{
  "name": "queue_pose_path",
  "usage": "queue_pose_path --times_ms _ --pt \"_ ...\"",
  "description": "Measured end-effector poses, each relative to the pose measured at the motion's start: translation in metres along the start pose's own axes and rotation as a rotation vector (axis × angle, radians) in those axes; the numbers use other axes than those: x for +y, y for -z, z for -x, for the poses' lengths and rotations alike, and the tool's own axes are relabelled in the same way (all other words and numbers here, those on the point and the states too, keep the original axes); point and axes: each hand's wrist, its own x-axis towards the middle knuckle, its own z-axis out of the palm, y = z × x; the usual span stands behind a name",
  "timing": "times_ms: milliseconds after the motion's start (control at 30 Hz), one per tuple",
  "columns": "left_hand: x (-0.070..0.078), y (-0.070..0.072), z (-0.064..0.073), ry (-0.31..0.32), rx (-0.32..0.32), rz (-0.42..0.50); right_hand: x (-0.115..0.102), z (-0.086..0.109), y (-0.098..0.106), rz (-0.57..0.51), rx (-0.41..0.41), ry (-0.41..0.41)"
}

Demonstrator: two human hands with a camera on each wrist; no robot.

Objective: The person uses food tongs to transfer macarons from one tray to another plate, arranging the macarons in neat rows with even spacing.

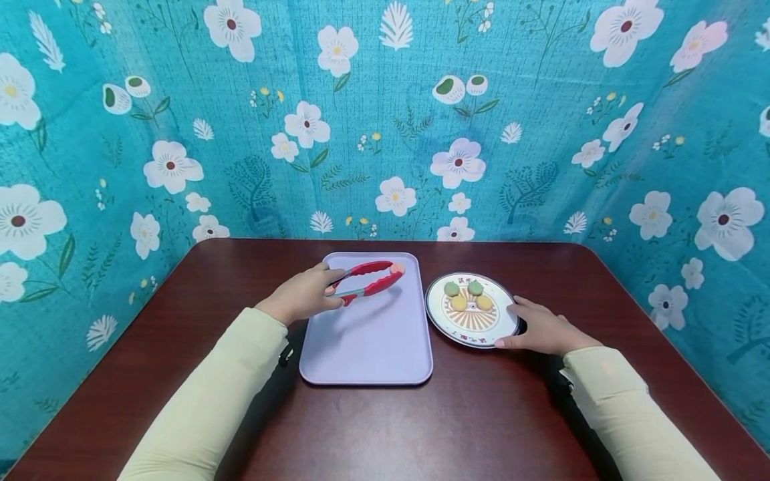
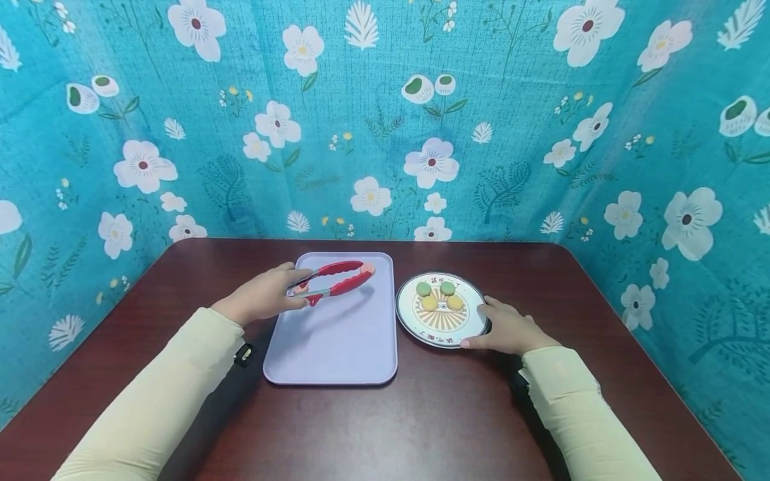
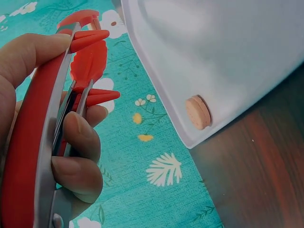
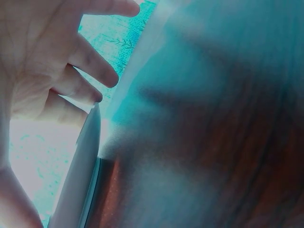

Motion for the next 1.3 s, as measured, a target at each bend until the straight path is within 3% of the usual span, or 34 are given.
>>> queue_pose_path --times_ms 233,700,1300 --pt "0.005 0.001 0.0 -0.004 -0.004 0.016 -0.002 0.001 0.001 0.007 -0.002 -0.002" --pt "0.016 0.0 0.003 -0.091 0.021 -0.025 0.001 -0.001 -0.002 0.009 -0.011 -0.011" --pt "0.028 -0.001 0.004 -0.132 0.02 -0.01 0.001 -0.002 0.0 0.02 0.003 0.016"
